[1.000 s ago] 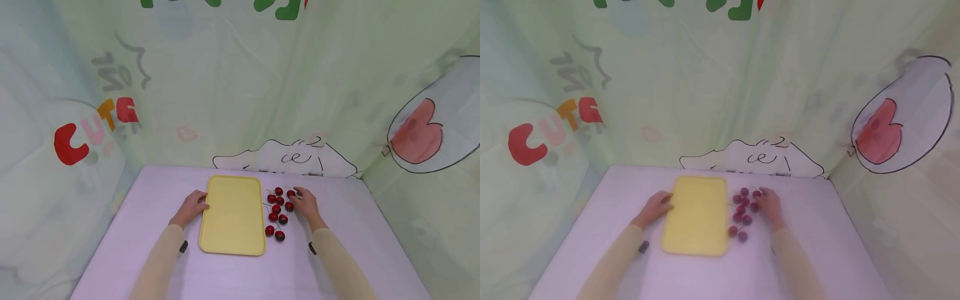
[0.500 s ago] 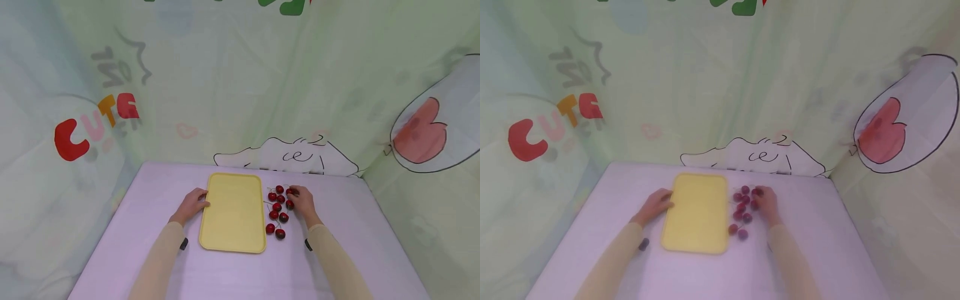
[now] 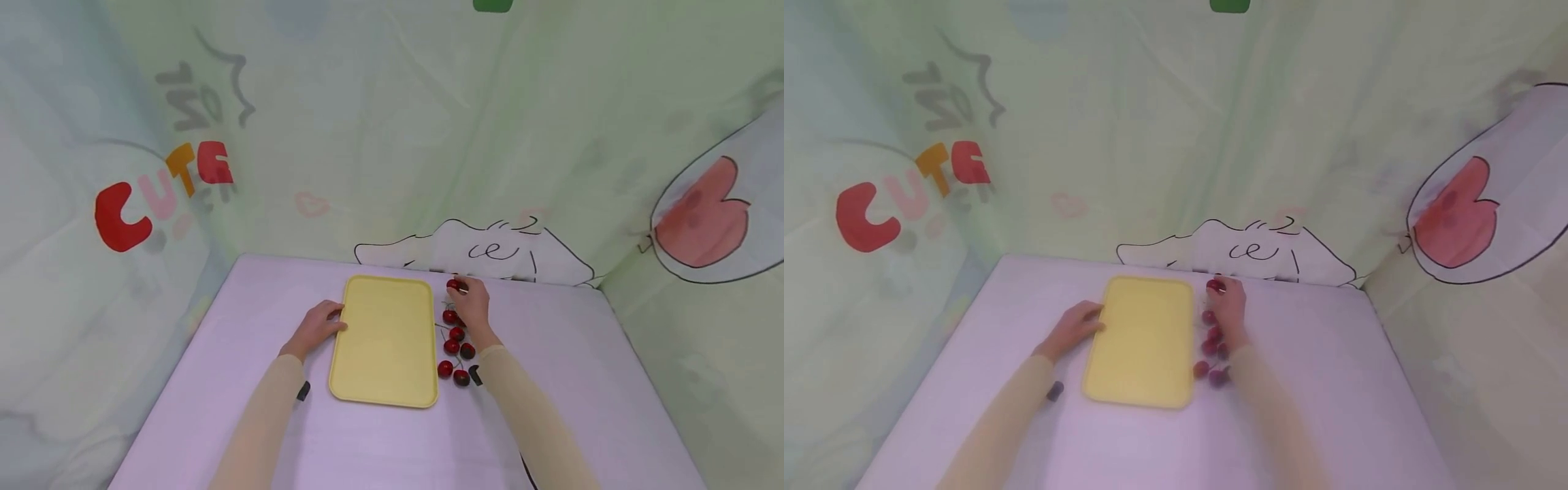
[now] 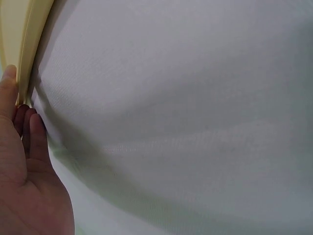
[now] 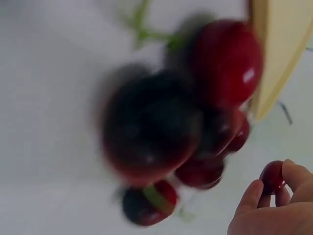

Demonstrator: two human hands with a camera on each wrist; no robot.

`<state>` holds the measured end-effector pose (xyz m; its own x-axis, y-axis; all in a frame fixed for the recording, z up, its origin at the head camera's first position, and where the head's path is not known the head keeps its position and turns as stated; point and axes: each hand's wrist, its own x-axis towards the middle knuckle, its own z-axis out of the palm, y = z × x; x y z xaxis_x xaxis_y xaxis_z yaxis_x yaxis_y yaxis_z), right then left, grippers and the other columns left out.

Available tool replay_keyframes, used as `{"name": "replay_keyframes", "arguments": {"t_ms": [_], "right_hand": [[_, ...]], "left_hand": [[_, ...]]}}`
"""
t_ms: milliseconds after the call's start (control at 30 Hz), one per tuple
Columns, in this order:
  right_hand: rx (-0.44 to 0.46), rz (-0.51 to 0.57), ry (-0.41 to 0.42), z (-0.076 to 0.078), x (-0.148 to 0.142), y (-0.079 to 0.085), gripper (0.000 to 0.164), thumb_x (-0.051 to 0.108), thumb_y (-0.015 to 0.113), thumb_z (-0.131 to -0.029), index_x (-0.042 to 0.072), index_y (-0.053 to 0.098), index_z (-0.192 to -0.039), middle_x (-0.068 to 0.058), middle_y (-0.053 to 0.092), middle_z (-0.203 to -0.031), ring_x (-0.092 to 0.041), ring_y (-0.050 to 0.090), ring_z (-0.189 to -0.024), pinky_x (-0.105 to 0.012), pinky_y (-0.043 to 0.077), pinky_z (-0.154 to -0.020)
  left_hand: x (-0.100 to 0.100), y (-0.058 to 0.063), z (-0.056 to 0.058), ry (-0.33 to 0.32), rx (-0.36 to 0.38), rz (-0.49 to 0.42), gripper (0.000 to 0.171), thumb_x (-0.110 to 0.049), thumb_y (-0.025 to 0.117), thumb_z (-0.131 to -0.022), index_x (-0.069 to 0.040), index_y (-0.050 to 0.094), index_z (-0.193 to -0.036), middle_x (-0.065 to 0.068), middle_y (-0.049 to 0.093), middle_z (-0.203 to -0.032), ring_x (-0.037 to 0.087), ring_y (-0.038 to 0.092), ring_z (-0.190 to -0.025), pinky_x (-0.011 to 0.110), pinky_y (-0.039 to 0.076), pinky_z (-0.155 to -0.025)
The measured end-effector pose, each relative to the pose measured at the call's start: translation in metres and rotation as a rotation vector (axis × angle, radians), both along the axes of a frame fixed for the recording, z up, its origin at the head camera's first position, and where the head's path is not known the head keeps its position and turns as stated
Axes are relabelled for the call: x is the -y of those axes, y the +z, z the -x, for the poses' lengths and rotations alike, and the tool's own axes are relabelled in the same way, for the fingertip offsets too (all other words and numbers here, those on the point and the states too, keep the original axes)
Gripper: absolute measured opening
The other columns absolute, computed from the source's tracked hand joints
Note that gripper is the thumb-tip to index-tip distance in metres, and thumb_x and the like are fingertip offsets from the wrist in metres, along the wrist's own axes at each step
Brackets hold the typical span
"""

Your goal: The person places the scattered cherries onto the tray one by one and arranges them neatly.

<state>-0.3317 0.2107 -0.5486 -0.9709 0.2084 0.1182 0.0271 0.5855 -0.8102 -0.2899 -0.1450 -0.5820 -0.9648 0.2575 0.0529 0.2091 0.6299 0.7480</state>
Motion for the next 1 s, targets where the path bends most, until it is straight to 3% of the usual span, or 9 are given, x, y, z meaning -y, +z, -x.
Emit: {"name": "replay_keyframes", "arguments": {"t_ms": [200,467,700,1000], "right_hand": [[-0.015,0.039,0.104,0.008,0.050,0.001,0.039,0.010,0.070,-0.091,-0.003,0.062,-0.126,-0.021,0.053,-0.123,-0.032,0.057,-0.114,-0.039,0.053,-0.095],[-0.063,-0.022,0.211,0.018,0.107,-0.019,0.033,0.012,0.074,-0.088,-0.002,0.067,-0.117,-0.019,0.060,-0.113,-0.032,0.059,-0.107,-0.039,0.054,-0.091],[-0.014,-0.051,0.241,0.013,0.146,-0.029,0.030,0.011,0.075,-0.087,-0.001,0.068,-0.114,-0.018,0.060,-0.110,-0.031,0.060,-0.104,-0.038,0.053,-0.092],[0.005,-0.060,0.243,0.011,0.165,-0.037,0.029,0.011,0.074,-0.087,0.000,0.068,-0.114,-0.017,0.059,-0.109,-0.031,0.057,-0.102,-0.041,0.052,-0.093]], "left_hand": [[0.001,-0.002,0.003,-0.001,0.000,0.007,0.050,-0.015,0.074,-0.088,0.002,0.058,-0.131,0.013,0.060,-0.123,0.025,0.057,-0.115,0.038,0.046,-0.103],[0.002,0.000,0.005,-0.007,-0.014,-0.009,0.048,-0.013,0.075,-0.087,0.003,0.059,-0.130,0.013,0.060,-0.123,0.026,0.057,-0.113,0.040,0.047,-0.102],[0.003,-0.001,0.004,-0.001,0.008,0.033,0.049,-0.016,0.074,-0.088,0.001,0.058,-0.131,0.011,0.059,-0.125,0.023,0.057,-0.114,0.038,0.045,-0.104],[0.004,-0.005,0.007,-0.007,0.027,0.054,0.051,-0.020,0.074,-0.089,-0.002,0.057,-0.133,0.011,0.058,-0.127,0.023,0.056,-0.118,0.037,0.044,-0.105]]}}
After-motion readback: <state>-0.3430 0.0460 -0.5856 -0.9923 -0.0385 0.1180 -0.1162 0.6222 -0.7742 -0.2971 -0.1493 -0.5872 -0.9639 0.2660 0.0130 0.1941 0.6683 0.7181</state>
